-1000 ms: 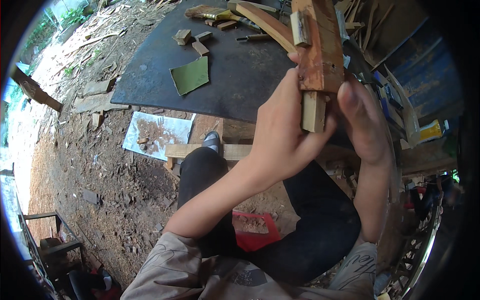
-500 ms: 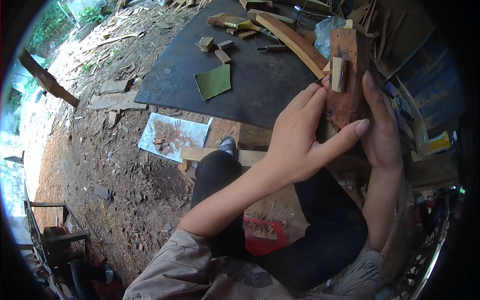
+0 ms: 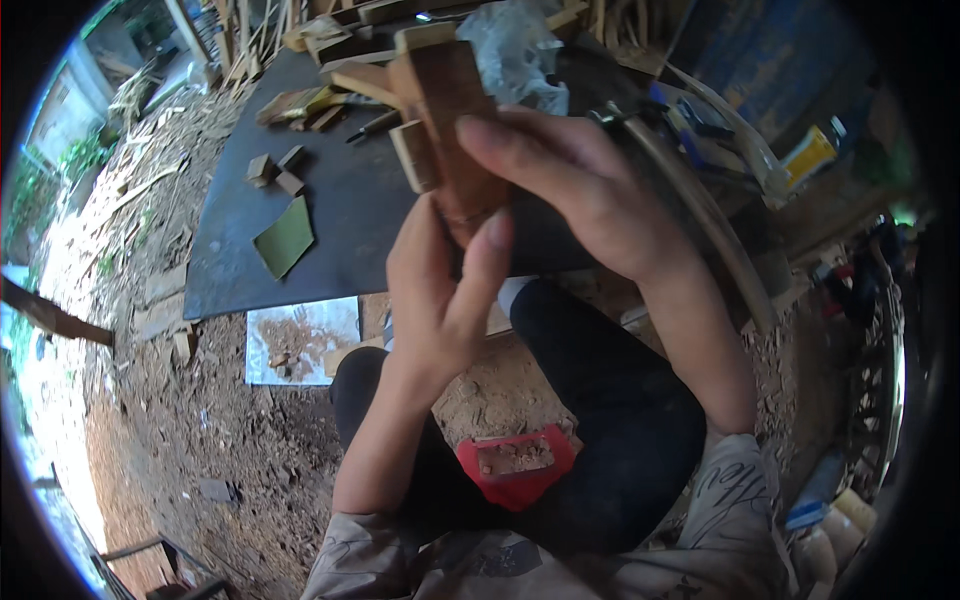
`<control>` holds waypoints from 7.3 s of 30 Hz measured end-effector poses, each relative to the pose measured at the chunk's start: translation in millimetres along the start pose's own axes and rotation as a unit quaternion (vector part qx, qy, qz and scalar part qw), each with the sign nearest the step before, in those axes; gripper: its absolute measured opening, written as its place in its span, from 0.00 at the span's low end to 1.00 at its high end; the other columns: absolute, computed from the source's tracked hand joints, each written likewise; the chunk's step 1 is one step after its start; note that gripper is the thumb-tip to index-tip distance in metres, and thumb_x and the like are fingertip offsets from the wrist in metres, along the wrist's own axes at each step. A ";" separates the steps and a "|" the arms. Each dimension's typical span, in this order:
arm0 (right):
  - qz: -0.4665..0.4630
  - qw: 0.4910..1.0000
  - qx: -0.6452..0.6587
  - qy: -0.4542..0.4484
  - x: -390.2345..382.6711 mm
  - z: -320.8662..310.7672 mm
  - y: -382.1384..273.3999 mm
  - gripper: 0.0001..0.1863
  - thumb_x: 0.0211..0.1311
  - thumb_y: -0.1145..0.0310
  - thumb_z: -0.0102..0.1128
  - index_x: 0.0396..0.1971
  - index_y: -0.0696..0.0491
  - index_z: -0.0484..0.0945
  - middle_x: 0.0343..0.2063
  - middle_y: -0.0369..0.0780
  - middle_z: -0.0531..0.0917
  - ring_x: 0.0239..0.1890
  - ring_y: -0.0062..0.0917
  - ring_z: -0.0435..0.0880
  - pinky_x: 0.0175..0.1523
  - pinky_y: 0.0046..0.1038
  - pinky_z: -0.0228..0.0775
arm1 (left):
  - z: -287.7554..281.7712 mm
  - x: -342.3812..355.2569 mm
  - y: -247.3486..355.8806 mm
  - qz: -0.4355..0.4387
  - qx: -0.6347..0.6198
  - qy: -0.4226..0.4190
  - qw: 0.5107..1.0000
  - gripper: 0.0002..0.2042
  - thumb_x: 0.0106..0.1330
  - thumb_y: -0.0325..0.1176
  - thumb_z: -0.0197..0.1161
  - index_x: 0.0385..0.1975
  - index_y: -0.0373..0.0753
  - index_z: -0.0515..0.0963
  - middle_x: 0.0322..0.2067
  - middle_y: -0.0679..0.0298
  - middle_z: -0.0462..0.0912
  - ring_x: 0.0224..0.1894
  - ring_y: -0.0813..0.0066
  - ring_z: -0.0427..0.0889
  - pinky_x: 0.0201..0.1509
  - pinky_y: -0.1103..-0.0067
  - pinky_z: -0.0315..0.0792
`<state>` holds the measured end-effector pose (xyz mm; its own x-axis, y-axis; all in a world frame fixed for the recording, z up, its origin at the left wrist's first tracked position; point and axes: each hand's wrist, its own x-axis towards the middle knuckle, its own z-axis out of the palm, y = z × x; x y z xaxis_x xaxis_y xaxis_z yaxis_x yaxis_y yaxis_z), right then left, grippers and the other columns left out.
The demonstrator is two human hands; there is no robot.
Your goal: The person assembles a wooden toy sword from wood pieces, using a hammer to join the parts.
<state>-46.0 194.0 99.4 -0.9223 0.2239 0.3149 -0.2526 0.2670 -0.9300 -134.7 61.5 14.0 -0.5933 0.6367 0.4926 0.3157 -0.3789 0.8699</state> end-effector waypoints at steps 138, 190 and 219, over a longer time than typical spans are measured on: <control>0.054 0.876 -0.430 0.211 -48.9 -87.4 45.2 0.08 0.71 0.66 0.63 0.43 0.53 0.85 0.24 0.42 0.83 0.24 0.29 0.81 0.33 0.32 0.70 | -138.6 263.8 -36.8 -0.021 0.694 -0.227 0.683 0.25 0.76 0.61 0.51 0.65 0.57 0.77 0.39 0.57 0.90 0.48 0.57 0.89 0.52 0.65 0.82; -0.012 0.844 -0.491 0.217 -53.4 -94.7 67.6 0.42 0.68 0.70 0.67 0.77 0.49 0.54 0.21 0.42 0.77 0.25 0.36 0.82 0.36 0.40 0.74 | -386.1 146.8 -10.6 -0.244 0.094 0.300 0.917 0.17 0.82 0.48 0.46 0.52 0.42 0.73 0.28 0.66 0.73 0.23 0.77 0.72 0.30 0.76 0.75; -0.146 0.927 -0.287 0.191 -47.9 -32.8 -24.4 0.16 0.72 0.65 0.62 0.57 0.51 0.82 0.27 0.29 0.76 0.35 0.13 0.75 0.48 0.22 0.68 | -189.6 -46.9 63.6 -0.113 -0.418 -0.013 0.901 0.33 0.79 0.56 0.44 0.66 0.29 0.67 0.43 0.42 0.78 0.29 0.73 0.77 0.24 0.86 0.72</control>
<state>14.0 207.5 113.3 -0.6398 0.3497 0.6843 -0.1768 0.7996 -0.5739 -227.1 -119.8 41.7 -0.5514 0.7726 0.3147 -0.4864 -0.6043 0.6310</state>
